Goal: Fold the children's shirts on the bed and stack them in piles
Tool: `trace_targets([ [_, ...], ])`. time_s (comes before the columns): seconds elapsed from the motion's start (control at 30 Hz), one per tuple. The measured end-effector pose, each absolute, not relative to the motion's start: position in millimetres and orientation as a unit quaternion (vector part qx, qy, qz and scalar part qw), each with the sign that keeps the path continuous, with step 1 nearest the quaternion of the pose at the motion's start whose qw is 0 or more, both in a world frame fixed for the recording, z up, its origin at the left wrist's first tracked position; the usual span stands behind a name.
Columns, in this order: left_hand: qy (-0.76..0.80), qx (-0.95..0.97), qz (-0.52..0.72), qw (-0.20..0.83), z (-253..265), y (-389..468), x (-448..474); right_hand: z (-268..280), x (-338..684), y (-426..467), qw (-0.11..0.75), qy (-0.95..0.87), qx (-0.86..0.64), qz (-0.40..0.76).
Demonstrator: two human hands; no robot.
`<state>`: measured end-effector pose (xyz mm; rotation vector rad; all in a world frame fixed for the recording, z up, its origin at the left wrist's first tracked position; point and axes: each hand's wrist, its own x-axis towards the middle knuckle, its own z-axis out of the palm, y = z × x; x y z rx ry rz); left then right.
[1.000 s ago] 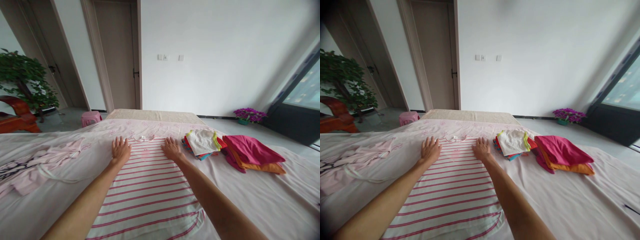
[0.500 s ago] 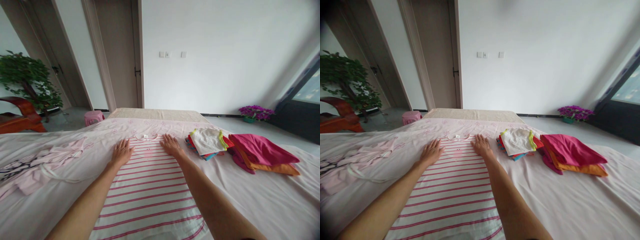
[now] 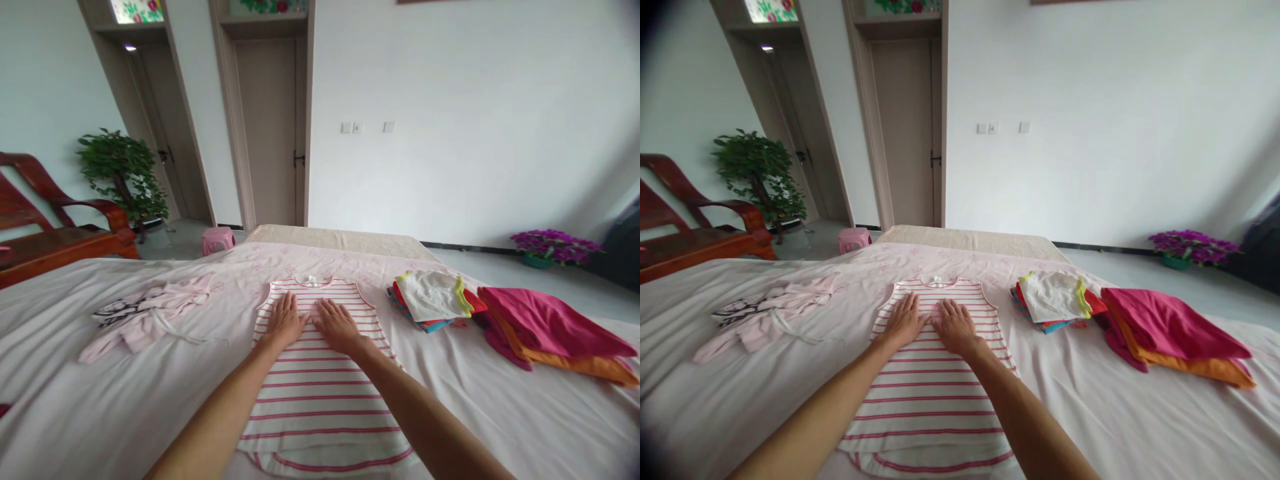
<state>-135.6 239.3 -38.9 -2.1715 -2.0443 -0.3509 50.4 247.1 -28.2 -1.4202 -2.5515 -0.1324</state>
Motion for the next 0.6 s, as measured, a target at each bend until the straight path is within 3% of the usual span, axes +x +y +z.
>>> trace_targets([
  [0.4, -0.737, -0.666, -0.081, 0.082, -19.6, 184.9, -184.8, -16.2, 131.3, 237.5, 0.014, -0.769, -0.638, -0.052],
  [0.6, -0.687, -0.712, -0.121, 0.079, -18.3, 142.5, -134.0, -16.7, 65.4, 168.3, 0.11, -0.813, -0.569, -0.064],
])
